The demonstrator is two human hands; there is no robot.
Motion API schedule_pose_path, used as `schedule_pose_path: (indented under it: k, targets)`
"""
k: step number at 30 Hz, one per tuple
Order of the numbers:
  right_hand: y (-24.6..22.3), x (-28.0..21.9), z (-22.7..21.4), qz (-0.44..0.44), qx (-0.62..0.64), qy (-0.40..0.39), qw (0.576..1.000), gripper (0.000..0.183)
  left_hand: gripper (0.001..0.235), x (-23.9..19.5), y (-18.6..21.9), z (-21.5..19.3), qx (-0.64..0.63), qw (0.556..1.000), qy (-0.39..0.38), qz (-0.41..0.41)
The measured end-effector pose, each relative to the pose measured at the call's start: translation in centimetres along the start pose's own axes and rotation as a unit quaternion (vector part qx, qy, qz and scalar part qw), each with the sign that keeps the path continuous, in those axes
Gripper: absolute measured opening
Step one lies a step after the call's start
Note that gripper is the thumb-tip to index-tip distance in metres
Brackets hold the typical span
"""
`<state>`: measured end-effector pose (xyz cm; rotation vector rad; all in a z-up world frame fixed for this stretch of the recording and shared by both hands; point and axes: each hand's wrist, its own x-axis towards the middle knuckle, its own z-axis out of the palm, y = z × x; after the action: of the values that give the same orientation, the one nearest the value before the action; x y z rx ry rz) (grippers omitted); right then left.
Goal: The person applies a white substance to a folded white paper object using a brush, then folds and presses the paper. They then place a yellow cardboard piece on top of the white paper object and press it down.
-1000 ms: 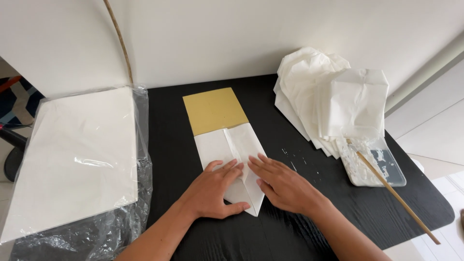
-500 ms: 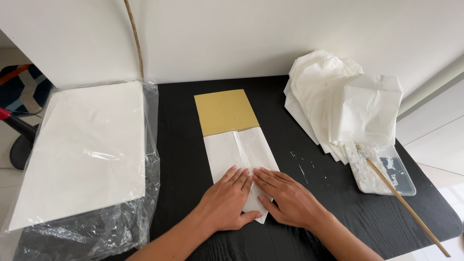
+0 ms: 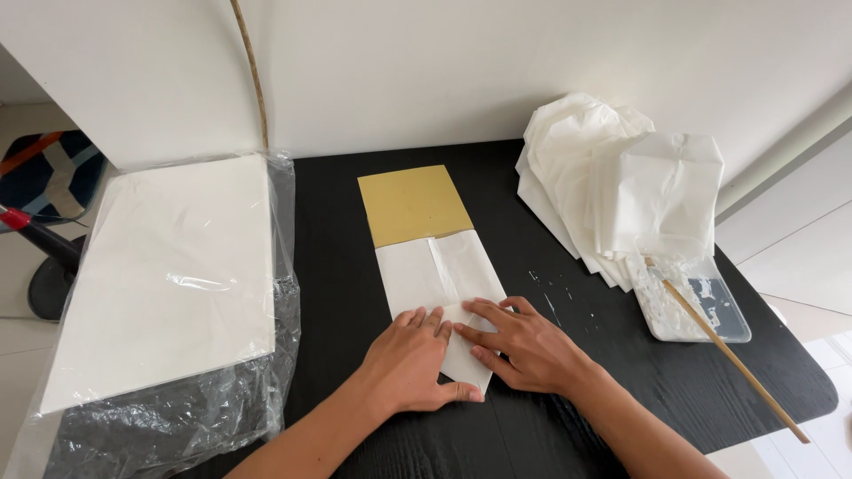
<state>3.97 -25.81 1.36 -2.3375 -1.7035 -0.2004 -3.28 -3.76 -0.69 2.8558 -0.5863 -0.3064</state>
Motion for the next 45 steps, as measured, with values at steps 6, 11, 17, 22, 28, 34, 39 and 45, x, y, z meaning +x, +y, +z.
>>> schedule_pose_path:
  k: [6, 11, 17, 22, 28, 34, 39, 45]
  targets:
    - [-0.6, 0.2, 0.0, -0.007, -0.015, -0.008, 1.000, 0.043, 0.115, -0.7, 0.1, -2.8, -0.032, 0.998, -0.053, -0.008]
    - [-1.0, -0.7, 0.8, -0.018, -0.059, -0.014, 0.998, 0.047, 0.119, -1.5, 1.1, -3.6, -0.025, 0.997, -0.070, -0.012]
    - [-3.5, -2.0, -0.1, 0.089, -0.018, -0.085, 0.992, 0.060, 0.106, -4.1, 1.0, -5.8, -0.115, 0.988, -0.100, -0.024]
    - [-6.0, -5.1, 1.2, 0.117, -0.038, -0.048, 0.991, 0.095, 0.105, -6.3, 0.6, -2.4, -0.071, 0.996, -0.055, 0.020]
    - [-9.7, -8.5, 2.5, 0.076, -0.353, 0.007, 0.932, 0.160, 0.121, -10.4, 3.4, 2.4, -0.011, 0.996, 0.016, 0.089]
    - [-14.9, -12.4, 5.6, 0.138, -0.082, 0.056, 0.985, 0.072, 0.076, -13.2, 7.9, 10.3, 0.133, 0.922, 0.362, 0.011]
    - [-14.7, -14.0, 7.3, 0.118, -0.020, 0.190, 0.974, 0.034, 0.033, -14.1, 10.0, 12.8, 0.109, 0.914, 0.391, -0.022]
    - [-15.2, -12.8, 4.8, 0.135, 0.092, 0.203, 0.966, 0.017, 0.004, -14.2, 10.9, 9.3, 0.007, 0.916, 0.401, -0.003]
